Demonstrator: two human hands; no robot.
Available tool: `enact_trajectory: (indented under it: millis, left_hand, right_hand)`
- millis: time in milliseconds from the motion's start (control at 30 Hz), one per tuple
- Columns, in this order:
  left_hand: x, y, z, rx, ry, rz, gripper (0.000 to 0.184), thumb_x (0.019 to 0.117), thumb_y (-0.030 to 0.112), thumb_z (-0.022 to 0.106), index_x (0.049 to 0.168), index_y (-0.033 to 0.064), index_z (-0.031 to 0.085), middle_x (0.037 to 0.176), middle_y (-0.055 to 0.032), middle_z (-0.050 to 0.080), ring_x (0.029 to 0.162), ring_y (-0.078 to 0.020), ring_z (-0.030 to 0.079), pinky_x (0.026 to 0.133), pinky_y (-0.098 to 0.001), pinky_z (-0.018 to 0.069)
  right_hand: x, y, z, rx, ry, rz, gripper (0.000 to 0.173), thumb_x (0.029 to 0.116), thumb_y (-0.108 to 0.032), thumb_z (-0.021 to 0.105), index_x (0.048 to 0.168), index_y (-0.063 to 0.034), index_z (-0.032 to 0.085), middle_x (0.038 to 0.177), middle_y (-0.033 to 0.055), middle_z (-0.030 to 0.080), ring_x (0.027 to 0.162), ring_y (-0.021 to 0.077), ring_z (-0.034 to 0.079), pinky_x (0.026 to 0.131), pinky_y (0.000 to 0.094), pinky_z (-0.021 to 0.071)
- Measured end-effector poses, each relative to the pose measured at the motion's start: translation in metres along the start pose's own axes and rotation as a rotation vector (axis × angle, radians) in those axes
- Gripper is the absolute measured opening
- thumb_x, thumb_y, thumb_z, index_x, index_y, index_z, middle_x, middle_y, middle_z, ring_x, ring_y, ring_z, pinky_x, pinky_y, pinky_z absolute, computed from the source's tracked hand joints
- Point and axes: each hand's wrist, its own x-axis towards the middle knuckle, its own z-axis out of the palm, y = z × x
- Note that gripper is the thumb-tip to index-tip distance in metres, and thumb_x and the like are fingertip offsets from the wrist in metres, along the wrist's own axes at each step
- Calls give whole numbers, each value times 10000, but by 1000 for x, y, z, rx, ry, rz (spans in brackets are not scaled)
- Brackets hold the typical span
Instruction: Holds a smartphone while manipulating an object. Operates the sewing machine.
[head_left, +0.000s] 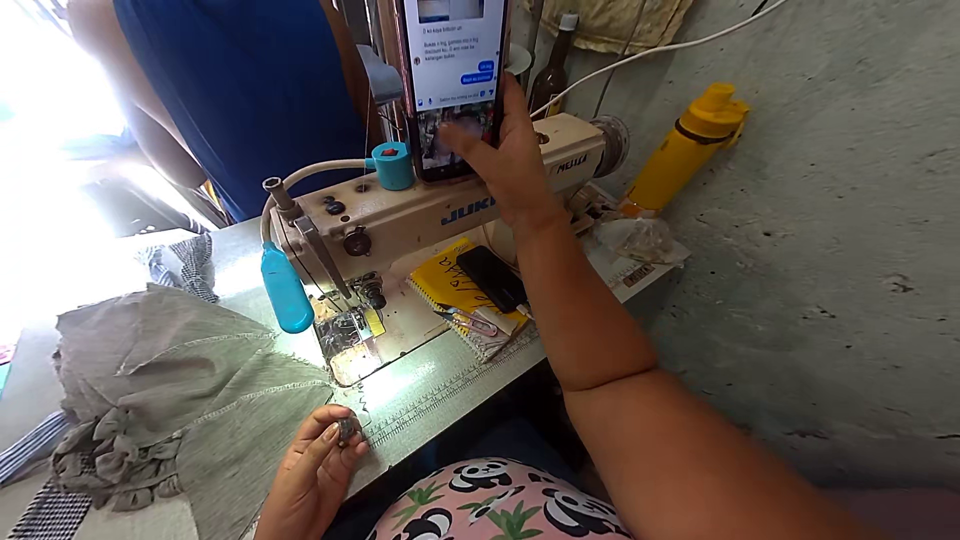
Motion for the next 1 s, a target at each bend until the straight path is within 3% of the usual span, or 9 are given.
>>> enact_trajectory:
  millis: [100,333,733,867,1000]
  left_hand:
    - [0,0,0,-5,-7,-2,181,970,179,683,1118,86,730,1010,-88,717,847,-119,718,750,-257,623]
    - [0,0,0,-19,-12,-3,188,973,179,681,1129,84,726,1023,-94,717,856,-121,721,756,-255,623]
    - [0,-1,-1,-15,-12,1,189,974,175,677,1130,79,722,1019,-100,713,849,-127,718,755,-260,623]
    - [-1,0,-1,-7,-7,-1,187,972,187,680,1124,87,724,1022,-91,716,852,-121,717,760,-255,619]
    - [-1,-1,-1,-6,-11,-1,188,969,186,685,1126,92,727,1023,-85,717,851,-116,718,762,-253,619]
  right_hand:
    - [0,2,3,-94,41,-23,787,871,-150,784,1480,73,340,1337,177,573,1209,151,610,1020,299,535]
    - [-1,-2,-16,88,-121,42,741,920,-16,658,1535,83,257,1415,190,522,1273,185,580,1066,321,514]
    - [1,3,-5,-15,-17,-23,678,905,-91,743,1450,82,378,1294,175,600,1182,172,634,1011,328,554]
    - [1,-2,-19,122,-137,60,608,974,-56,594,1506,61,323,1361,162,557,1220,186,606,1024,359,541]
    - [3,-4,-31,185,-186,128,461,1021,-75,479,1469,1,402,1302,100,584,1156,169,626,961,364,560]
